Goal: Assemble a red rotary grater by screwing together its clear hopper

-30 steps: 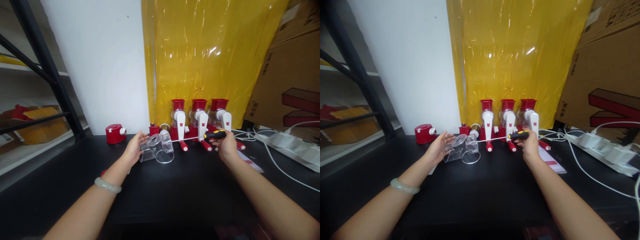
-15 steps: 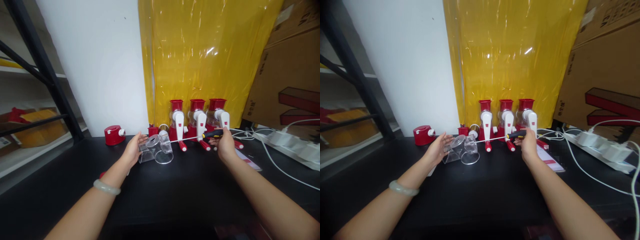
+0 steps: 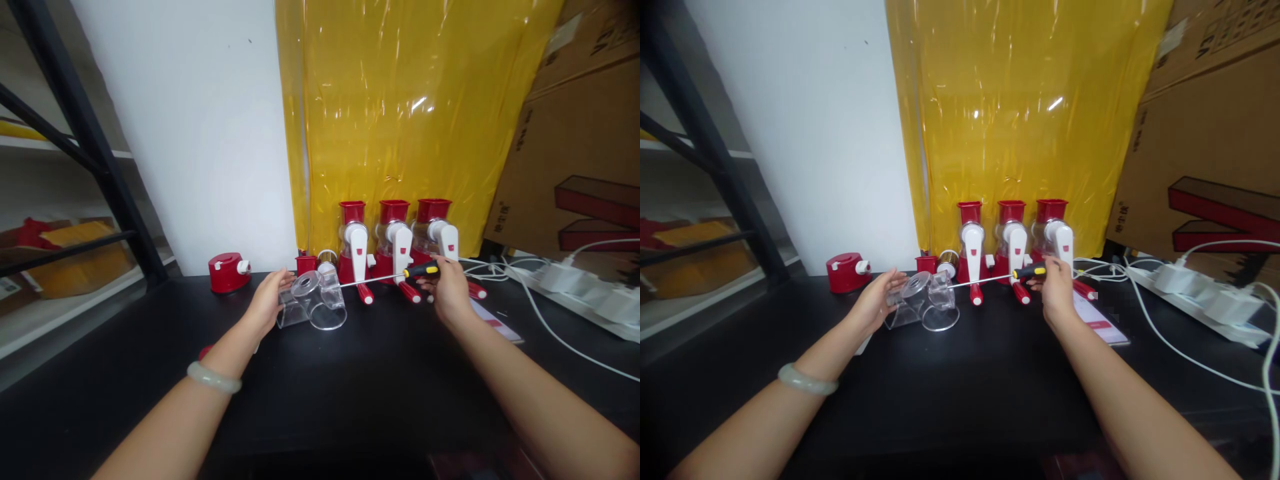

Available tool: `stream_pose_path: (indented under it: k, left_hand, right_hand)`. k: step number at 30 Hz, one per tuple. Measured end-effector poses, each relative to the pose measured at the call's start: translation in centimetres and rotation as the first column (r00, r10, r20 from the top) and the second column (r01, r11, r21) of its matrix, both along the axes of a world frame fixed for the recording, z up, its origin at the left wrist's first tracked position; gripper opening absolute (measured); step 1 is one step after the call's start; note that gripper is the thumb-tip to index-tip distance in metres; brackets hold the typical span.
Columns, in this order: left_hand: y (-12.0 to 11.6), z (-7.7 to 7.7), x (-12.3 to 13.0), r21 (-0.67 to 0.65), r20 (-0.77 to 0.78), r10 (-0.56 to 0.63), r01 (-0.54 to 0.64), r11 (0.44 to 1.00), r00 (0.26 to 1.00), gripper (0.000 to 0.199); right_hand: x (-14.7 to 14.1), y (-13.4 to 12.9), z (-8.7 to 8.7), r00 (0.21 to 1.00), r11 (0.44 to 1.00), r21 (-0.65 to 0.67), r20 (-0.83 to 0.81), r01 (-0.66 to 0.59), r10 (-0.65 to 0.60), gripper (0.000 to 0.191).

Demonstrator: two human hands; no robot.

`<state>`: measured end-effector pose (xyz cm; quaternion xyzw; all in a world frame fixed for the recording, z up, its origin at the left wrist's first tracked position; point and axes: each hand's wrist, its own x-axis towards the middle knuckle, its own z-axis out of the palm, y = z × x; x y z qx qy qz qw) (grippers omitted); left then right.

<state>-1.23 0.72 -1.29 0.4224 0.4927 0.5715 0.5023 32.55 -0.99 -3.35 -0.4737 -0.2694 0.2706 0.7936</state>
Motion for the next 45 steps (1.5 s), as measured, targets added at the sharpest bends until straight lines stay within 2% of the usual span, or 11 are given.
stream_pose_path:
  k: [17, 26, 32, 39, 45]
  left_hand:
    - [-0.4, 0.2, 0.2, 0.015, -0.005, 0.0, 0.0, 1.0, 1.0, 0.032]
    - [-0.5, 0.2, 0.1, 0.015, -0.026, -0.019, 0.02, 1.0, 0.999, 0.03]
    - [-0.4, 0.1, 0.1, 0.01, -0.012, -0.011, 0.011, 1.0, 1.0, 0.029]
    - [-0.3, 0.0, 0.1, 0.046, -0.009, 0.001, -0.001, 0.999, 1.0, 0.031]
    - [-0.4, 0.1, 0.3, 0.071, -0.012, -0.009, 0.009, 0.997, 1.0, 0.035]
  right_hand:
    - [0.3, 0.1, -0.5, 1.0, 1.0, 0.023, 0.026, -0.013, 0.012, 0.025]
    - [0.5, -0.2, -0.9, 0.995, 0.984, 0.147, 0.01, -0.1, 0.099, 0.032]
    - [0.4, -0.1, -0.5, 0.996, 0.992, 0.087, 0.02, -0.089, 0.088, 0.03]
    - [0.3, -0.1, -0.3, 0.998, 0.996, 0.091, 0.055, -0.003, -0.002, 0.036]
    - [0.3, -0.7, 0.3, 0.995, 0.995, 0.055, -0.046, -0.081, 0.084, 0.032]
